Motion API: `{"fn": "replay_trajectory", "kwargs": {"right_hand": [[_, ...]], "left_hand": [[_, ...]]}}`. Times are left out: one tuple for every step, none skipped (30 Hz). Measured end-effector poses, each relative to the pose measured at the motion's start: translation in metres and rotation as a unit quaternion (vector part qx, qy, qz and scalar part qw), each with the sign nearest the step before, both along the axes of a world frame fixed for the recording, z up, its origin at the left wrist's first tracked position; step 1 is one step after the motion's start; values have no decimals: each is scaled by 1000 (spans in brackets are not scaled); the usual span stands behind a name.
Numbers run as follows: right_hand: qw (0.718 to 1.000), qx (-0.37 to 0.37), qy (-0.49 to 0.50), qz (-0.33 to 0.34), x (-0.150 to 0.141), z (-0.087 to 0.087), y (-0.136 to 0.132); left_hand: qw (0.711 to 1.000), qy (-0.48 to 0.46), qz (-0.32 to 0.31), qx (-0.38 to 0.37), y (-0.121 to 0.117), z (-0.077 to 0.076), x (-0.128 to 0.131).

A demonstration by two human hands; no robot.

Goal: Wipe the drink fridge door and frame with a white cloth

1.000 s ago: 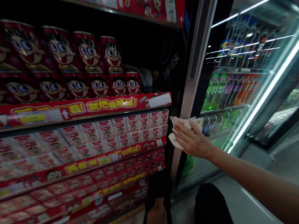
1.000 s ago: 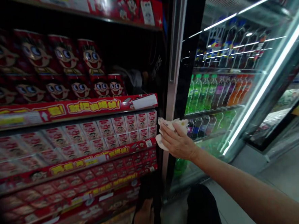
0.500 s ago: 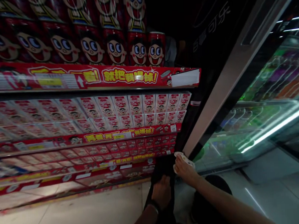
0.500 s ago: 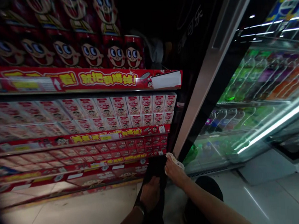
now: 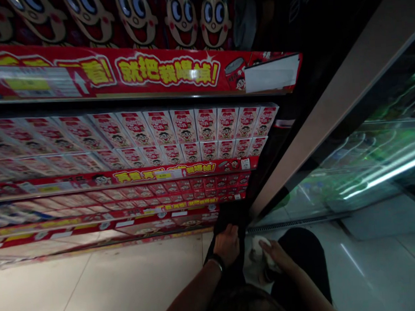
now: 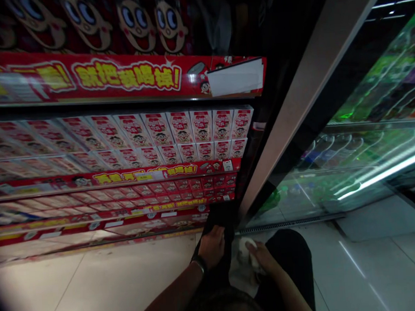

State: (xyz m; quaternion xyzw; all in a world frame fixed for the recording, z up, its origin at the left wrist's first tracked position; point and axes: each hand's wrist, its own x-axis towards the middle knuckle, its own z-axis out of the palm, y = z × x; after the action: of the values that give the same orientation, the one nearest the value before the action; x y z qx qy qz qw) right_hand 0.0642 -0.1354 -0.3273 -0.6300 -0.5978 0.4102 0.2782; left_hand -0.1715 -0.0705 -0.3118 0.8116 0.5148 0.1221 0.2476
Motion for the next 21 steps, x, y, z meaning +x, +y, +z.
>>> {"fn": "replay_trajectory", "kwargs": {"right_hand": [[998, -11, 53, -26, 3, -1, -6], [994, -18, 92, -47, 4, -2, -12], [989, -25, 131, -67, 5, -3, -18], [978, -37, 184, -93, 5, -5, -24], [959, -54, 251, -121, 4, -6, -29], [930, -75, 328, -149, 3, -7, -34], [891, -99, 408, -174, 1, -7, -39], [848, -120, 479, -192, 0, -7, -44], [811, -136, 532, -201, -2, -6, -47], [788, -145, 563, -201, -3, -5, -50], [775, -147, 582, -199, -3, -4, -52], [766, -146, 595, -198, -2, -3, -53], [759, -144, 604, -197, -2, -2, -52], [753, -141, 612, -196, -1, -2, -52], [749, -138, 617, -198, 1, -1, -51], [746, -135, 620, -200, 2, -1, -49], [747, -131, 620, -202, 3, -1, -48], [752, -125, 614, -205, 4, -1, -47], [759, -116, 605, -209, 4, -1, -47], [768, -107, 594, -215, 4, -1, -47], [776, -97, 582, -222, 4, -2, -46]], "left_hand": [[1000, -11, 2, -7, 1, 1, 2], [1000, -23, 6, -14, 2, 2, 4], [999, -36, 10, -24, 3, 3, 6], [998, -50, 15, -35, 4, 4, 9], [997, -65, 18, -47, 6, 6, 12], [995, -82, 18, -62, 6, 7, 15], [992, -100, 12, -78, 7, 8, 18], [988, -119, 0, -96, 6, 10, 21], [984, -138, -17, -114, 5, 11, 24], [978, -156, -36, -131, 3, 12, 26], [973, -170, -54, -146, 0, 13, 29], [968, -180, -70, -159, -2, 12, 32], [965, -184, -80, -167, -5, 11, 34], [964, -186, -83, -171, -7, 9, 37], [965, -184, -81, -170, -9, 7, 39], [966, -183, -75, -167, -10, 6, 40], [967, -182, -69, -162, -11, 4, 40], [968, -183, -63, -157, -11, 3, 40], [969, -184, -60, -154, -12, 3, 39], [969, -187, -58, -151, -11, 4, 37], [969, -189, -56, -150, -11, 4, 36]]}}
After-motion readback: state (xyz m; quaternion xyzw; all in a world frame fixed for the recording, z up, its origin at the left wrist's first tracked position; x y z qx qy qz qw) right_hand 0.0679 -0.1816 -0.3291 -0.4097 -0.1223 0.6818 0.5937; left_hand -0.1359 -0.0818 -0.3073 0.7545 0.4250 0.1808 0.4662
